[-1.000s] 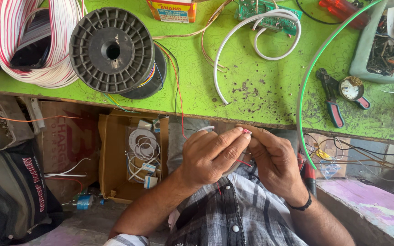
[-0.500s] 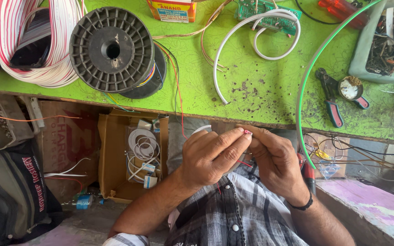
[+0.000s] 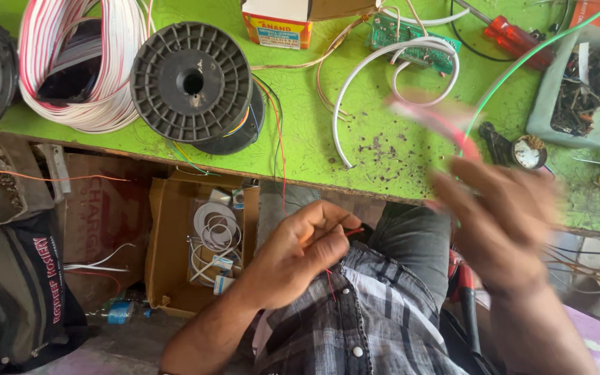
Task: The person strips the ends of red wires with a small handheld tool, then trims the end of a pink and white neon flex strip with a knife and bends the strip. They then use pliers to crimp a connector onto a blue wire at a cluttered workbench.
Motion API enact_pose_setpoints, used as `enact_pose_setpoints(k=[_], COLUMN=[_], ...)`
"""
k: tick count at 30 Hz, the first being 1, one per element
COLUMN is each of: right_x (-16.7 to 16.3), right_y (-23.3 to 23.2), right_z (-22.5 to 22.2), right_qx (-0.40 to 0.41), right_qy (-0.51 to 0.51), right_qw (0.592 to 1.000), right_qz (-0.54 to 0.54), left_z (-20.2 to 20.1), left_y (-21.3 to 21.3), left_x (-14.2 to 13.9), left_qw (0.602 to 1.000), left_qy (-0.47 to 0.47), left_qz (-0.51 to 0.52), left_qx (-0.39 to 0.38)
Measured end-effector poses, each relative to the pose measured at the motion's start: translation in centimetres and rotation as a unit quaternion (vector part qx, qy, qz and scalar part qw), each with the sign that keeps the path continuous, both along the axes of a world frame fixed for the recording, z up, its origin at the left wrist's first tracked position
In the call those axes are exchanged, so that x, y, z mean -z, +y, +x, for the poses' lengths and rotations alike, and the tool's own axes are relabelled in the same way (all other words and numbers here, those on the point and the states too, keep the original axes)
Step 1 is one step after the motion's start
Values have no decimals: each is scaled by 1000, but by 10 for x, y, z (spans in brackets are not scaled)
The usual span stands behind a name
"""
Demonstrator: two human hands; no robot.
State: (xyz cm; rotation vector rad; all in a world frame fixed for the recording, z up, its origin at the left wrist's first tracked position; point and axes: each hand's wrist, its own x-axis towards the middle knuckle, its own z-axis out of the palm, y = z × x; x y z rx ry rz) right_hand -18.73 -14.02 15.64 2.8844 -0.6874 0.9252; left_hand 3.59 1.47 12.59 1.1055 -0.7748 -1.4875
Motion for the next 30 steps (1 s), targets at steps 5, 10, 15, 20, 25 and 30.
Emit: enact_pose_setpoints(k=[5, 10, 15, 20, 25, 30], right_x=[67, 102, 105, 104, 110, 112], right_y=[-19, -17, -28, -37, -34, -31], right_z=[21, 8, 14, 15, 19, 19], right_qx=[-78, -73, -75, -97, -85, -76], right_qy=[168, 164, 139, 102, 102, 87], right_qw=[983, 972, 967, 964, 967, 971], right_qz=[17, 153, 199, 227, 220, 208], left_z=[-13, -25, -35, -40, -40, -42], left_y=[-2, -12, -20, -26, -29, -34], left_x=[57, 104, 126, 124, 120, 114], left_qw=[995, 990, 988, 933, 856, 818], left_qy=[-5, 52, -82, -331, -463, -545], left_qz=[5, 38, 52, -45, -178, -149], left_qx=[-100, -129, -122, -136, -144, -109])
